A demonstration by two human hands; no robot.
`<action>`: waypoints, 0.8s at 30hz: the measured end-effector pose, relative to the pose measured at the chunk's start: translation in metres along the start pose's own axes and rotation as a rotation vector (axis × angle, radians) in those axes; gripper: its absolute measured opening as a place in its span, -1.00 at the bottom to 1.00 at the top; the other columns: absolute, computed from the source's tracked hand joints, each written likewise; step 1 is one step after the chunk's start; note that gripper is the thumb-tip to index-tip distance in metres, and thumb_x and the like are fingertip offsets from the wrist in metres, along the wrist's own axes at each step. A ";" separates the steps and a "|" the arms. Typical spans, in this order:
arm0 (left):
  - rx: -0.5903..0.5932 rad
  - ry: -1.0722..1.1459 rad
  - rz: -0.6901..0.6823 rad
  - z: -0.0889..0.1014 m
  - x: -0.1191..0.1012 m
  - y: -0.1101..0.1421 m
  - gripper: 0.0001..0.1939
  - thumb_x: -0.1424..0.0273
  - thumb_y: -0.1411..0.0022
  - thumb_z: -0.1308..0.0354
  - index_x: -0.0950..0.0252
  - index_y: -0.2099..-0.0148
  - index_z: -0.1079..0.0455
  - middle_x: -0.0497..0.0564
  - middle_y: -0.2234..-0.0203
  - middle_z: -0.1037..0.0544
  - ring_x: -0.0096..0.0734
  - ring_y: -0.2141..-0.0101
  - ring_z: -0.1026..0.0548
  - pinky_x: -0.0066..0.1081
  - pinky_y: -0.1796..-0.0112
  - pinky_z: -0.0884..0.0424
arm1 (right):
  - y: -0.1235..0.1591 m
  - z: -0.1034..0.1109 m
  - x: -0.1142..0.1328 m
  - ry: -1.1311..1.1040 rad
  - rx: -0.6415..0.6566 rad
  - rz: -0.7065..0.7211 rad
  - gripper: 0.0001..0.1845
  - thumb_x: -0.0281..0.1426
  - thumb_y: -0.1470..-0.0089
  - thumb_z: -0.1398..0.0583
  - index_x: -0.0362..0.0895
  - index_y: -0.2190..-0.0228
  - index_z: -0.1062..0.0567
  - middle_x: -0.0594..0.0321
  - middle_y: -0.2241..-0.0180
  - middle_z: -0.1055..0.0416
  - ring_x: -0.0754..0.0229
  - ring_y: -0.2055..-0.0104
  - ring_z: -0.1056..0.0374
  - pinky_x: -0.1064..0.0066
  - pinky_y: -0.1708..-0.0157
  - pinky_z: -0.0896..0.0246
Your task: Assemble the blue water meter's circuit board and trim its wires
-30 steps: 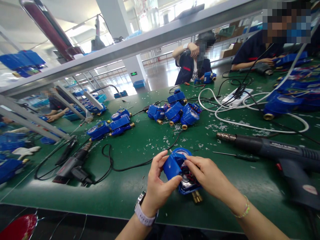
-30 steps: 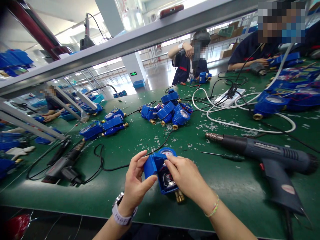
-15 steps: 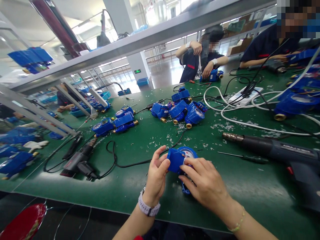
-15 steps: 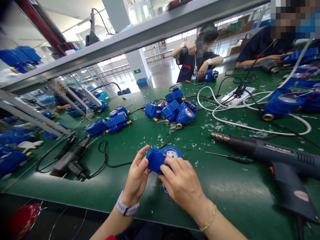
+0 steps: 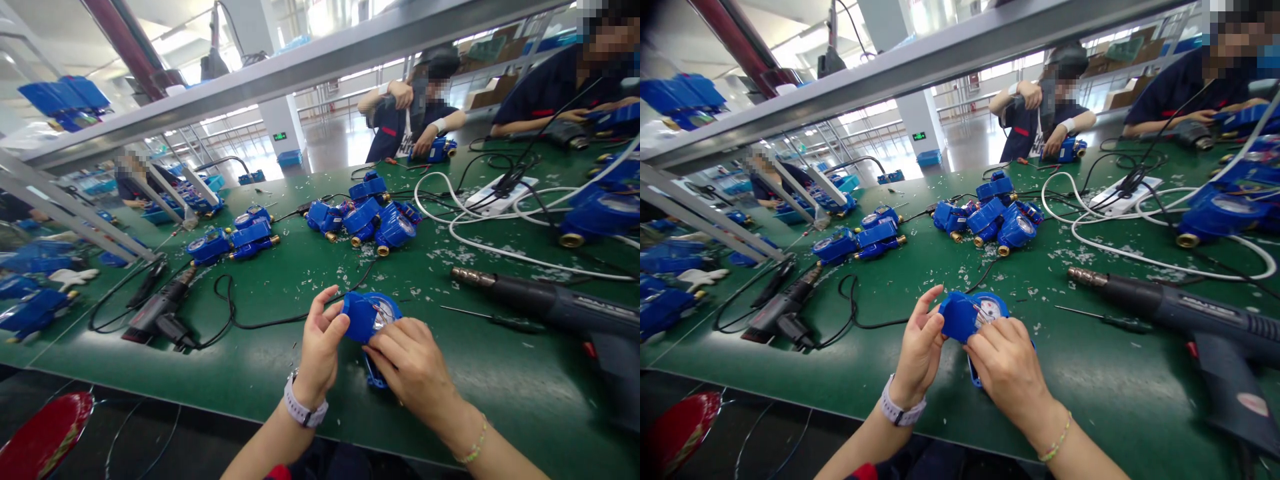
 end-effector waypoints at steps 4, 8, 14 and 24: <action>-0.062 0.063 0.051 0.000 0.005 0.000 -0.40 0.22 -0.05 -0.43 0.20 -0.10 -0.32 -0.03 0.30 -0.60 -0.51 0.38 -0.53 -0.53 0.33 -0.44 | 0.004 -0.001 0.000 0.008 -0.007 0.087 -0.73 -0.50 -0.35 -0.05 -0.15 0.39 -0.45 0.28 0.41 -0.34 0.14 0.30 -0.20 0.22 0.12 -0.09; -0.097 0.114 0.061 0.000 0.009 0.003 -0.43 0.24 -0.07 -0.42 0.20 -0.09 -0.32 -0.04 0.29 -0.58 -0.50 0.36 -0.53 -0.51 0.31 -0.46 | 0.006 -0.002 0.002 0.001 -0.015 0.087 -0.75 -0.53 -0.33 -0.06 -0.15 0.39 -0.44 0.28 0.40 -0.36 0.14 0.30 -0.22 0.20 0.07 -0.09; -0.113 0.168 0.029 -0.007 0.011 0.005 -0.45 0.23 -0.08 -0.41 0.18 -0.07 -0.32 -0.04 0.26 -0.58 -0.48 0.33 -0.54 -0.49 0.26 -0.47 | 0.010 0.000 0.005 -0.055 -0.062 0.002 -0.84 -0.51 -0.32 -0.09 -0.14 0.32 -0.43 0.27 0.36 -0.44 0.16 0.26 -0.29 0.22 0.02 -0.09; -0.145 0.187 0.121 -0.005 0.016 0.001 -0.41 0.11 -0.07 -0.39 0.22 -0.08 -0.34 0.02 0.14 -0.56 -0.37 0.21 -0.53 -0.39 0.21 -0.46 | 0.044 0.048 -0.026 0.080 -0.065 0.044 -0.71 -0.49 -0.28 -0.14 -0.03 -0.01 -0.44 0.16 -0.02 -0.44 0.06 -0.12 -0.32 0.09 -0.19 -0.11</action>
Point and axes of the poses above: each hand's wrist, its own y-axis away from the middle knuckle, its own z-axis out of the back of the hand, x = y × z, the point moved 3 cm from there along -y, towards the middle knuckle
